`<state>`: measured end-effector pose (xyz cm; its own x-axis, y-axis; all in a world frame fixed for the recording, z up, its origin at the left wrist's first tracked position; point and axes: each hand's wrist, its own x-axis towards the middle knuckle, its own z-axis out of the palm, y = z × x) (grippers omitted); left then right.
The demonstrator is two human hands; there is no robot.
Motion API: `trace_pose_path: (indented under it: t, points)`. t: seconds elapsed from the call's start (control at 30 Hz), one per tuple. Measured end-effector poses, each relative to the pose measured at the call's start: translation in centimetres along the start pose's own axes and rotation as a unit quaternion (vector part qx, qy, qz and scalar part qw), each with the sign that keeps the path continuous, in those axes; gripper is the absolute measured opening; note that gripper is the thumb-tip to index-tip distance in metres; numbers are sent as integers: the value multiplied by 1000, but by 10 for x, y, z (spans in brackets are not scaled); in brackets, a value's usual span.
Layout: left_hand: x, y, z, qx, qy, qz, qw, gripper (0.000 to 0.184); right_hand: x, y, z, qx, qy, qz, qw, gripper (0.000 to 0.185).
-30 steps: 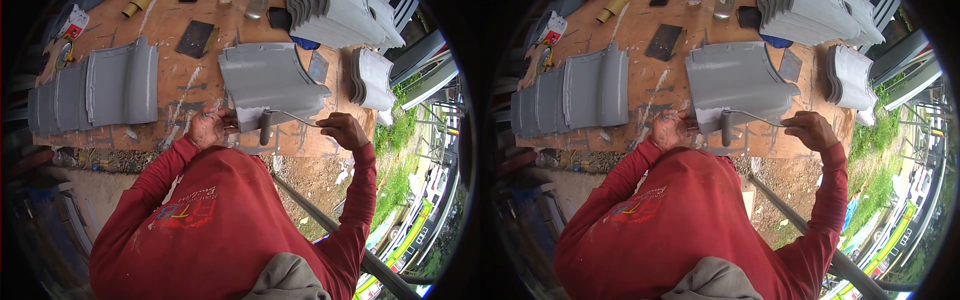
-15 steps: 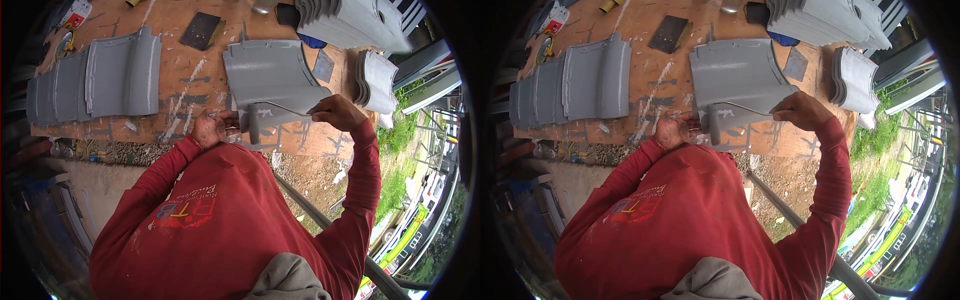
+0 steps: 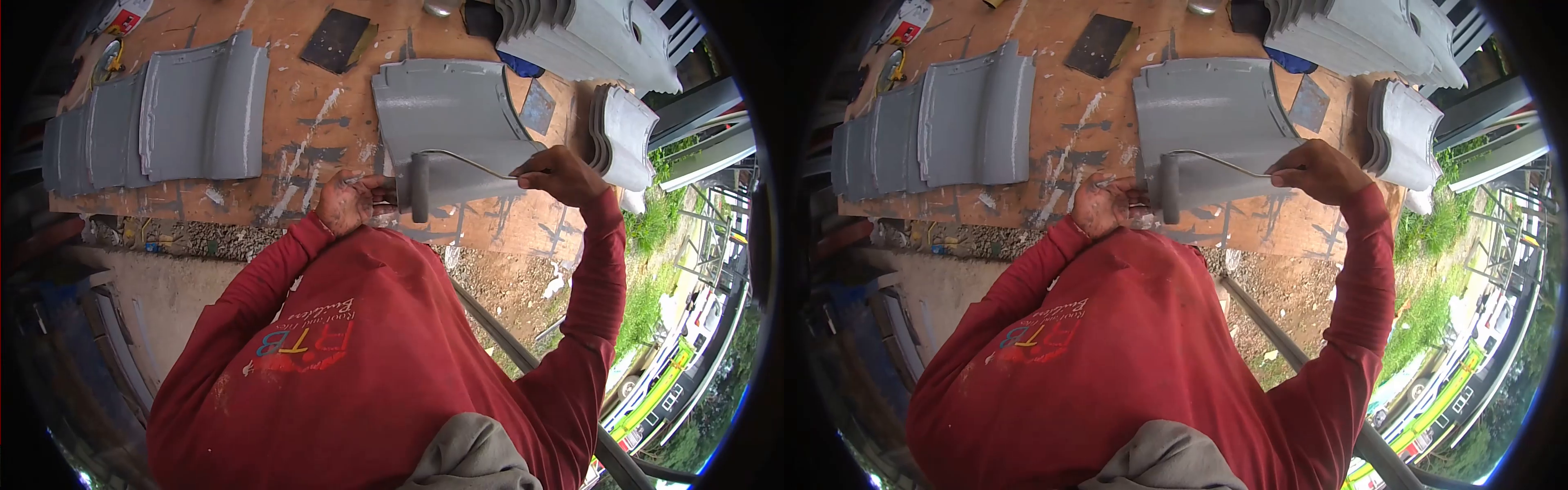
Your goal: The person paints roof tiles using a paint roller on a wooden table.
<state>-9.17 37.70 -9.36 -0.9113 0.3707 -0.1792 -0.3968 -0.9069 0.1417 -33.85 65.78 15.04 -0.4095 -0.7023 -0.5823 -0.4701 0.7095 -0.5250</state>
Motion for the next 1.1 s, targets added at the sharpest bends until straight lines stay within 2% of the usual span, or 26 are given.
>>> trace_pose_path:
  t: [0.1, 0.13, 0.27, 0.37, 0.47, 0.53, 0.63, 0.67, 0.7, 0.73, 0.77, 0.8, 0.87, 0.93, 1.0, 1.07, 1.1]
  points:
    - [3, -3, -10, -14, -30, -11, 999, 76, -34, 12, -25, 10, -4, 122, 992, 28]
    - [4, -3, -12, -5, -15, -12, 1000, 73, -33, 13, -25, 9, -4, 122, 992, 28]
    - [9, -3, -13, 9, 7, -9, 1000, 73, -16, -2, 11, -39, 45, -24, 998, 26]
    - [4, 3, 5, 39, 14, -29, 999, 76, -10, -22, 30, -73, 36, 16, 997, 24]
    - [2, 5, 10, 23, 6, -27, 999, 78, -39, 5, 13, -63, 67, 33, 995, 24]
    - [3, 4, 8, 4, 1, -23, 1000, 79, -67, 28, 1, -39, 93, 83, 991, 24]
    - [4, 6, 0, 48, -6, -20, 999, 79, -86, 50, 5, -47, 112, 61, 991, 24]
    - [3, 6, -3, 61, 15, -29, 998, 78, -80, 44, 14, -33, 110, 98, 988, 25]
    - [3, 7, -6, 73, 35, -39, 996, 76, -70, 41, 25, -34, 108, 91, 989, 25]
    - [4, 6, -31, 17, 17, -43, 999, 74, -59, 29, 36, -85, 102, 74, 988, 25]
    - [4, 4, -12, 38, 55, -29, 997, 74, -46, 25, 48, -47, 86, 41, 994, 26]
    - [8, 5, -19, 12, 39, -23, 999, 73, -40, 6, 54, -27, 102, 18, 994, 27]
    - [5, 8, -20, -3, 87, -21, 996, 71, -34, -15, 53, -39, 92, 28, 995, 30]
    - [7, 8, -12, 23, 54, -23, 998, 69, -44, 0, 39, -72, 89, 46, 992, 31]
    - [6, 10, -3, 46, 31, -21, 998, 67, -68, 31, 18, -63, 83, 80, 991, 32]
    - [5, 9, 2, 32, 12, -40, 999, 63, -90, 46, 0, -22, 65, 160, 985, 31]
    - [6, 11, -2, 35, 12, -51, 998, 61, -93, 47, 1, -22, 70, 161, 984, 31]
